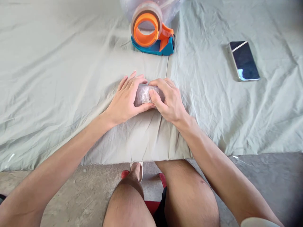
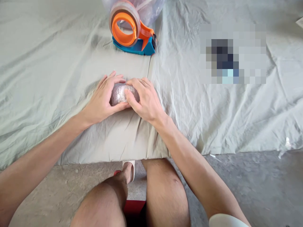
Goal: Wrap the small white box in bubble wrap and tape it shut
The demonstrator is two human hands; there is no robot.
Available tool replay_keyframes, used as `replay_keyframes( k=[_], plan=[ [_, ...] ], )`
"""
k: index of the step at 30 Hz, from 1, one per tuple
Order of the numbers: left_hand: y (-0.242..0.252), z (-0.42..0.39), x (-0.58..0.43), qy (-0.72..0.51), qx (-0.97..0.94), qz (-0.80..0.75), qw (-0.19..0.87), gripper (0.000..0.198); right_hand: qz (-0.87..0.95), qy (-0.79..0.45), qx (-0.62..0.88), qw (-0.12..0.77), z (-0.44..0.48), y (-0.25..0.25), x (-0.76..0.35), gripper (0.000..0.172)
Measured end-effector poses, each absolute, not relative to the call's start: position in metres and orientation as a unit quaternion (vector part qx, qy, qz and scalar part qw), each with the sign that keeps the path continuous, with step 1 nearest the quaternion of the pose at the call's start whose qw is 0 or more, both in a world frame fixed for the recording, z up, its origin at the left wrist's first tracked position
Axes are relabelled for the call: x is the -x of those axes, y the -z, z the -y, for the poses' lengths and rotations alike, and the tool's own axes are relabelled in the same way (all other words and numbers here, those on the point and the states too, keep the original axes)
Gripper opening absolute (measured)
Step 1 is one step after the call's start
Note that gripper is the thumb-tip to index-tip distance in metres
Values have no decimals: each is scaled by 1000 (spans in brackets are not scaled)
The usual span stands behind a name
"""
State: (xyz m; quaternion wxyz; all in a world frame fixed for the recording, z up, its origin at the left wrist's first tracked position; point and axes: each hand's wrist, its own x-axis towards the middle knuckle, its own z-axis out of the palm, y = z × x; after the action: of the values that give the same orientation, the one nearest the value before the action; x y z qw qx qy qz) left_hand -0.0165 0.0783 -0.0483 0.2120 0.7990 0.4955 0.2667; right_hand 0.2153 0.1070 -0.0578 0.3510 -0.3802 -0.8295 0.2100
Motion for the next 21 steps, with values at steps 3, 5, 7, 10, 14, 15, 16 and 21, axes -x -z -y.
replay_keyframes(
  k=[3, 5, 7, 10, 14, 15, 16, 21],
  plan=[
    [47, -77, 14, -271, -807, -493, 179, 66, 829, -204, 372, 366, -108, 58, -215, 36],
    [47, -76, 14, -274, -808, -493, 171, 64, 825, -212, 369, 373, -109, 57, -214, 32],
    [47, -75, 13, -284, -807, -490, 170, 66, 819, -234, 369, 372, -109, 55, -213, 25],
    [46, -74, 12, -295, -806, -483, 173, 70, 814, -263, 372, 360, -110, 54, -212, 21],
    [45, -73, 11, -290, -808, -480, 178, 71, 810, -264, 369, 372, -108, 54, -214, 31],
    [45, -73, 11, -289, -809, -480, 178, 71, 807, -264, 373, 374, -107, 54, -214, 35],
    [44, -73, 11, -286, -809, -480, 180, 71, 804, -267, 379, 374, -105, 53, -214, 38],
    [38, -70, 14, -274, -813, -480, 186, 81, 746, -281, 416, 438, -95, 47, -209, 45]
  ],
)
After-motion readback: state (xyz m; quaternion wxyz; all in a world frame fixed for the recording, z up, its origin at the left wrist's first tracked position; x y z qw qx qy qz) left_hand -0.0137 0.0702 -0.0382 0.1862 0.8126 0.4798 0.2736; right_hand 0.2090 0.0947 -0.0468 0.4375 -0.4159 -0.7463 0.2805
